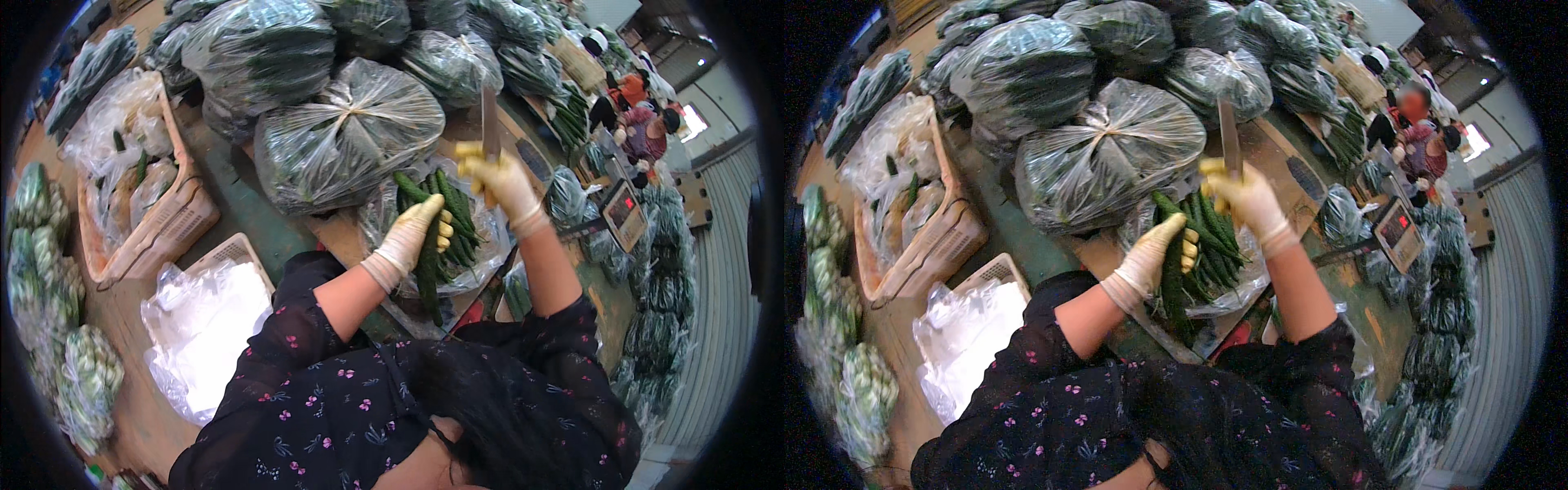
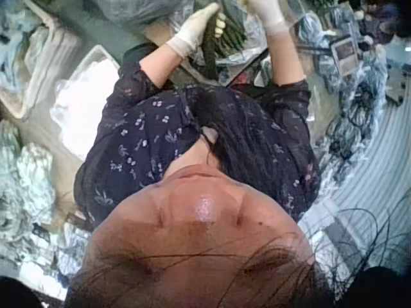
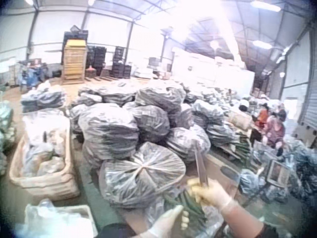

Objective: The person sorts cucumbers from a large bag, places them into smaller plastic bags, weighs them on a scale, and ties the bags closed while using a knife to trim the stems.

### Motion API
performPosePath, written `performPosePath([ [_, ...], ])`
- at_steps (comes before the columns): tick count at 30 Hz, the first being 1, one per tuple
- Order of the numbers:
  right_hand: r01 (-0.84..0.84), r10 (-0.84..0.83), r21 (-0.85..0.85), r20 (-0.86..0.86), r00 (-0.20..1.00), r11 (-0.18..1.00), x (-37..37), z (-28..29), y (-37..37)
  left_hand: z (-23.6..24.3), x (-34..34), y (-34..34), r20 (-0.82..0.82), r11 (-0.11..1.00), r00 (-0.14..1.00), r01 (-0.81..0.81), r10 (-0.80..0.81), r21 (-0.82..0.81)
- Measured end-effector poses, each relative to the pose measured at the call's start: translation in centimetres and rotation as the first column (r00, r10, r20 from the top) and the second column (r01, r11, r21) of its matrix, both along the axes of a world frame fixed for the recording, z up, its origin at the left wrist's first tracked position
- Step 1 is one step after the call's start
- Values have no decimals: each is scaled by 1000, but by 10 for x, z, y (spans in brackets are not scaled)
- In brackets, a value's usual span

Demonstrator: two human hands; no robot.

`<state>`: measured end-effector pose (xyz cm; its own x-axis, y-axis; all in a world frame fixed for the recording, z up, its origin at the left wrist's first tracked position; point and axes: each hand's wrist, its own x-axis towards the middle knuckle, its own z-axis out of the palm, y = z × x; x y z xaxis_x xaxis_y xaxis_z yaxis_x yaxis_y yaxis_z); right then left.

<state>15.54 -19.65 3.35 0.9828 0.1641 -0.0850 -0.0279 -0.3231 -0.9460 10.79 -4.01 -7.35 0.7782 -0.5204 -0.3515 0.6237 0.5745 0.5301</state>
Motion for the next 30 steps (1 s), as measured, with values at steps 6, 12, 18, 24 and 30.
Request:
performPosePath([
  [6,-148,202,178,-347,916,973,-111,-93,-36,-1,20,10,-55,974,985,-171,165,-148],
  [12,-148,151,34,-322,935,988,-153,-124,-24,-14,28,9,-89,982,985,-157,149,-100],
  [18,210,-4,300,-565,825,931,-149,-122,-74,-16,25,-16,-18,875,965,-227,260,428],
  [24,397,-193,182,-651,734,899,-109,-144,-133,-19,29,-27,170,819,933,-361,318,446],
  [30,342,-327,-84,-571,753,936,-44,-194,-166,-19,31,-31,108,846,932,-360,346,393],
])
